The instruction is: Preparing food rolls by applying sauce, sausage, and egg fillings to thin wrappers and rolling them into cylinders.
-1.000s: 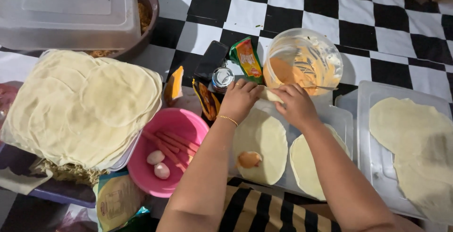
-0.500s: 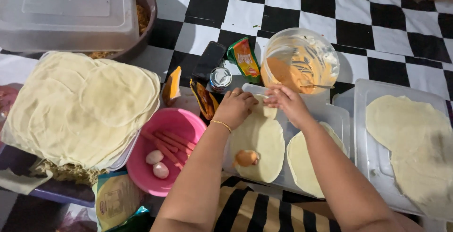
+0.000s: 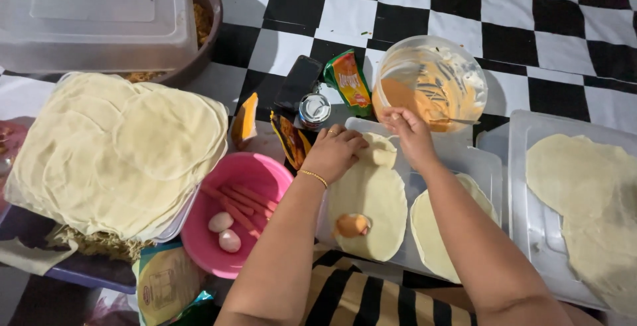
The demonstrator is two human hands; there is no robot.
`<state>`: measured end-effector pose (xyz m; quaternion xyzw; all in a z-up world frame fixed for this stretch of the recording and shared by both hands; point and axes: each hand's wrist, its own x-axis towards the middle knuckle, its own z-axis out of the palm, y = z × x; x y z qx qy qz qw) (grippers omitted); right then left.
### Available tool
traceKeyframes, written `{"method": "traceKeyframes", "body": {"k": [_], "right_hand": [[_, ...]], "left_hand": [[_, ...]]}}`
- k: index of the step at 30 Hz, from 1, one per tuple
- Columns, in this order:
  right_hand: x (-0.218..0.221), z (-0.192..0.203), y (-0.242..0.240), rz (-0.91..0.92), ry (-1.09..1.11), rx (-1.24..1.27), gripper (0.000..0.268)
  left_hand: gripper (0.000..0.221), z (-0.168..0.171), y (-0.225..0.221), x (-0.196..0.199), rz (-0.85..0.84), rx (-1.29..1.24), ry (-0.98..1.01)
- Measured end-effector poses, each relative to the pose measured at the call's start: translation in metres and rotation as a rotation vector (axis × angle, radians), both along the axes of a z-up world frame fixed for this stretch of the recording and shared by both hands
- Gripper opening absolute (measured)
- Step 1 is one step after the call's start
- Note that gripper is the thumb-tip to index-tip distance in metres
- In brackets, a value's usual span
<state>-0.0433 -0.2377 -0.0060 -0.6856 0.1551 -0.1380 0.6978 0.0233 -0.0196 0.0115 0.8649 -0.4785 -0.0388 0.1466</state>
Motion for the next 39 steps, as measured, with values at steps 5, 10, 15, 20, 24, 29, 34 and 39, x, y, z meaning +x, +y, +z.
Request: {"method": "traceKeyframes", "body": {"k": [5,10,15,20,24,29,34,39], "right_hand": [[0.002,0.039,0.033,0.158,0.136,0.112,0.037],[0.019,0.017,0.013,0.125,0.016,0.109,0.035],[0.019,0.017,0.019,0.192,0.069,0.213,0.034],[0.024,0.009,0.009,0.092,0.021,0.304,0.036],[-0.016,0.038,0.009,0.078,0.092,-0.147,0.028],[-0.06,0.049,0.006,0.396,0.148,-1.132,0.053],[-0.051,0.029,-0.008,0.227,0.23,-1.153,0.036],[-0.038,0.009,-0.021,0.097,0.105,-1.324,0.025]], "left_hand": [[0.038,0.007,0.003,-0.001,0.025,0.012,-0.021],[0.038,0.001,0.002,0.0,0.016,0.011,-0.026],[0.043,0.005,0.003,0.001,-0.003,0.016,-0.009],[0.037,0.005,0.003,0.001,-0.001,-0.006,-0.033],[0.037,0.003,0.003,0.002,0.007,-0.034,-0.034],[0.028,0.006,-0.003,0.006,0.023,-0.009,-0.022],[0.034,-0.023,-0.025,0.018,0.163,-0.05,-0.008],[0.019,-0.027,-0.031,0.022,0.174,-0.209,-0.045]]}}
